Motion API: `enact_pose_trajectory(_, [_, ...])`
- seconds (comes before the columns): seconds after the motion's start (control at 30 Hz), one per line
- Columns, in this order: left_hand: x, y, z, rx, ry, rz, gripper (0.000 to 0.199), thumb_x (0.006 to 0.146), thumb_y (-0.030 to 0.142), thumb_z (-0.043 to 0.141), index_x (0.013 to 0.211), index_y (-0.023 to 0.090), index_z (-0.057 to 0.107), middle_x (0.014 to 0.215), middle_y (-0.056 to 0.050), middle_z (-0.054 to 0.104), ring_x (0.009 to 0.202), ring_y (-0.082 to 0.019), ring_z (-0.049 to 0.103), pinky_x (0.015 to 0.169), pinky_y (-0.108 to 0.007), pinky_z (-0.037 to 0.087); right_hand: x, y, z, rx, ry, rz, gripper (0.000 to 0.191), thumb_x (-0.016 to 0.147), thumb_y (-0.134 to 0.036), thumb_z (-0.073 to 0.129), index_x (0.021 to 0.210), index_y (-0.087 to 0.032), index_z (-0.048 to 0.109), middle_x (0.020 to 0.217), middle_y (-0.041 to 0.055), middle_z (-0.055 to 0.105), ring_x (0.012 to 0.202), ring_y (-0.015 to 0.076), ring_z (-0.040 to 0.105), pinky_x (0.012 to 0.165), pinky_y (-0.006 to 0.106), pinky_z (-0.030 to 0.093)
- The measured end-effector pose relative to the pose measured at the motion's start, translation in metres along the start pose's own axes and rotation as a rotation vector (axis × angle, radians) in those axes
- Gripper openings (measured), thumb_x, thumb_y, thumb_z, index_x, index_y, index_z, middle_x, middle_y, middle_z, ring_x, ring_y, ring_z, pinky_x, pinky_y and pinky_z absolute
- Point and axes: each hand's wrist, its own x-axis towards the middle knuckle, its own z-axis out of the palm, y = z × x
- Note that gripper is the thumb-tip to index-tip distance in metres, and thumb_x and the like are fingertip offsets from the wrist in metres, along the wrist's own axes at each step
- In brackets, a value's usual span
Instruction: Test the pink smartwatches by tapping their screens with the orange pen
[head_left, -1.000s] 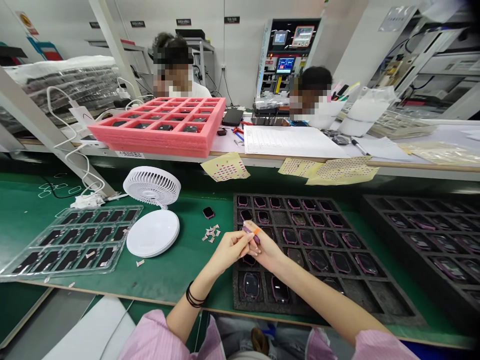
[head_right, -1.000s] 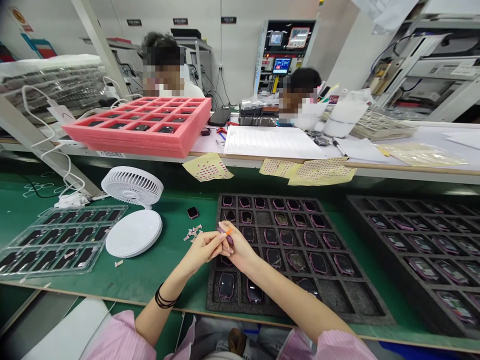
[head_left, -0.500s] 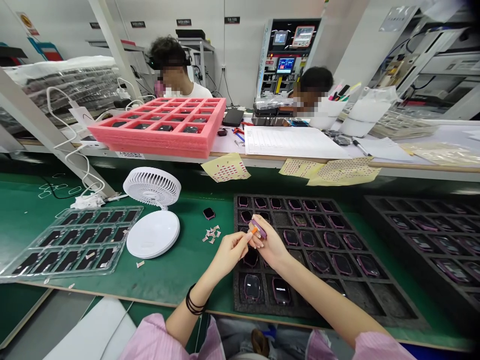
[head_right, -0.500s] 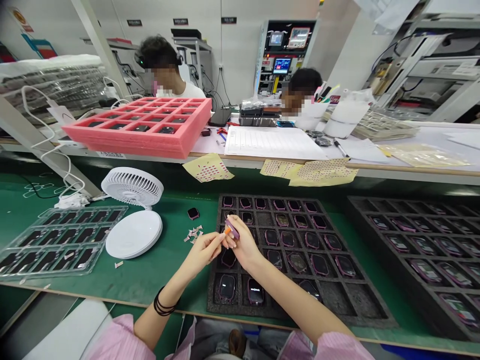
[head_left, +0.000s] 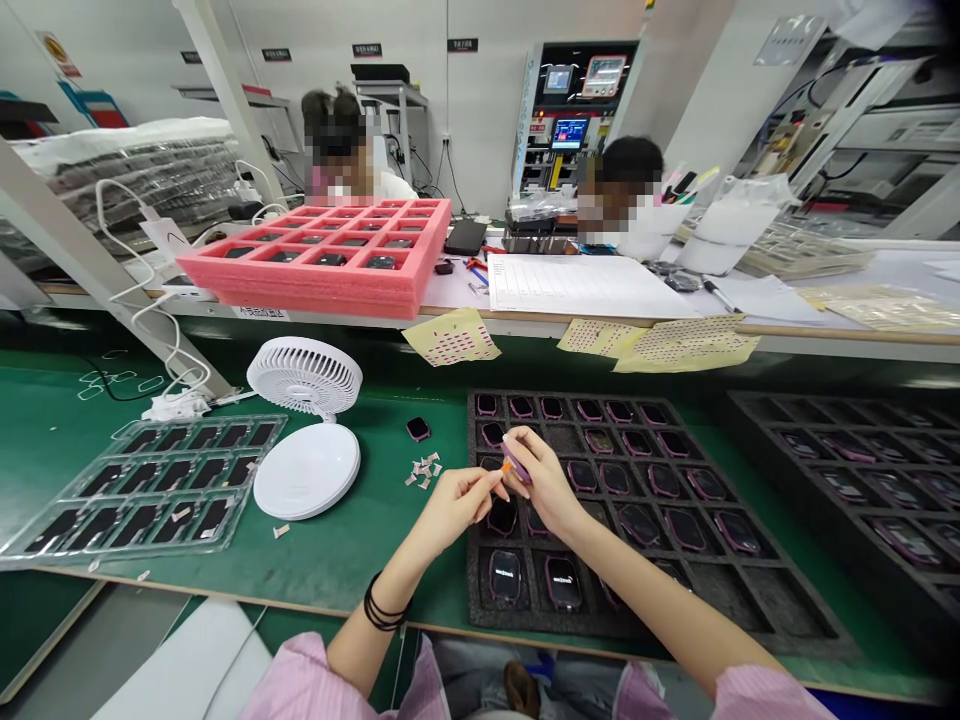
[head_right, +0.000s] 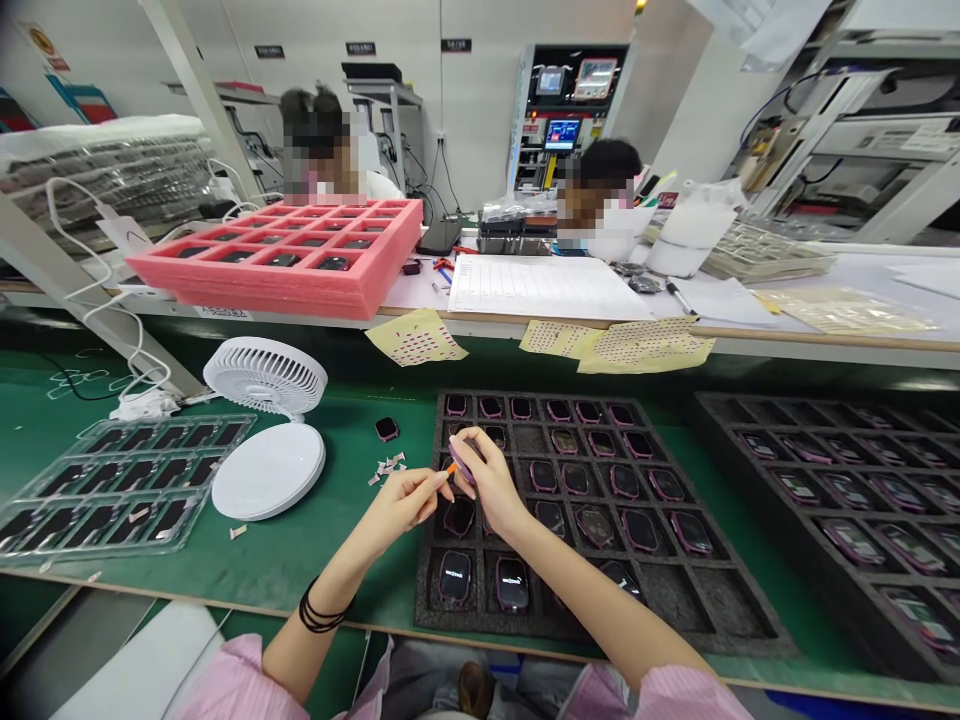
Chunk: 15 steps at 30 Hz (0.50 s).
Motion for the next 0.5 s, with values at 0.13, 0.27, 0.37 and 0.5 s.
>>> enact_pose_trajectory(0.13, [0.001, 0.0, 0.003, -0.073, 0.008, 0.033, 0.047, 0.084, 0.057, 0.051, 0.067, 0.013, 0.06, 0.04, 0.008, 0.036, 0.037, -0.004, 0.025, 0.04, -0.02, 0.017, 0.0, 0.001, 0.004, 0.17, -0.088, 0.129, 0.033, 0.073, -0.044, 0.073, 0.072, -0.02, 0.05, 0.045, -0.0115, 0.041, 0.029, 0.0013, 0.026, 0.031, 0.015, 0.017])
enact_pose_trajectory(0.27, [0.002, -0.002, 0.011, -0.125, 0.07, 0.032, 0.052, 0.079, 0.064, 0.052, 0.066, 0.014, 0.058, 0.038, 0.008, 0.036, 0.035, -0.004, 0.025, 0.038, -0.02, 0.016, 0.003, 0.005, 0.008, 0.392, -0.117, 0.24, 0.038, 0.069, -0.037, 0.076, 0.063, -0.02, 0.043, 0.043, -0.0112, 0.039, 0.03, 0.0015, 0.022, 0.028, 0.013, 0.016])
enact_pose_trajectory(0.37, [0.002, -0.004, 0.013, -0.149, 0.088, 0.013, 0.053, 0.078, 0.065, 0.053, 0.069, 0.014, 0.059, 0.038, 0.009, 0.037, 0.033, -0.004, 0.025, 0.037, -0.019, 0.016, 0.005, 0.005, 0.006, 0.406, -0.109, 0.269, 0.036, 0.069, -0.034, 0.076, 0.062, -0.02, 0.044, 0.043, -0.0091, 0.043, 0.031, 0.0017, 0.022, 0.027, 0.013, 0.014])
enact_pose_trajectory(0.5, [0.005, -0.005, 0.013, -0.203, 0.176, -0.008, 0.053, 0.077, 0.067, 0.053, 0.067, 0.015, 0.054, 0.039, 0.01, 0.033, 0.033, -0.003, 0.022, 0.036, -0.018, 0.017, 0.002, 0.006, 0.004, 0.325, -0.071, 0.196, 0.03, 0.074, -0.036, 0.071, 0.067, -0.02, 0.047, 0.042, -0.0103, 0.04, 0.031, 0.0016, 0.021, 0.029, 0.013, 0.017])
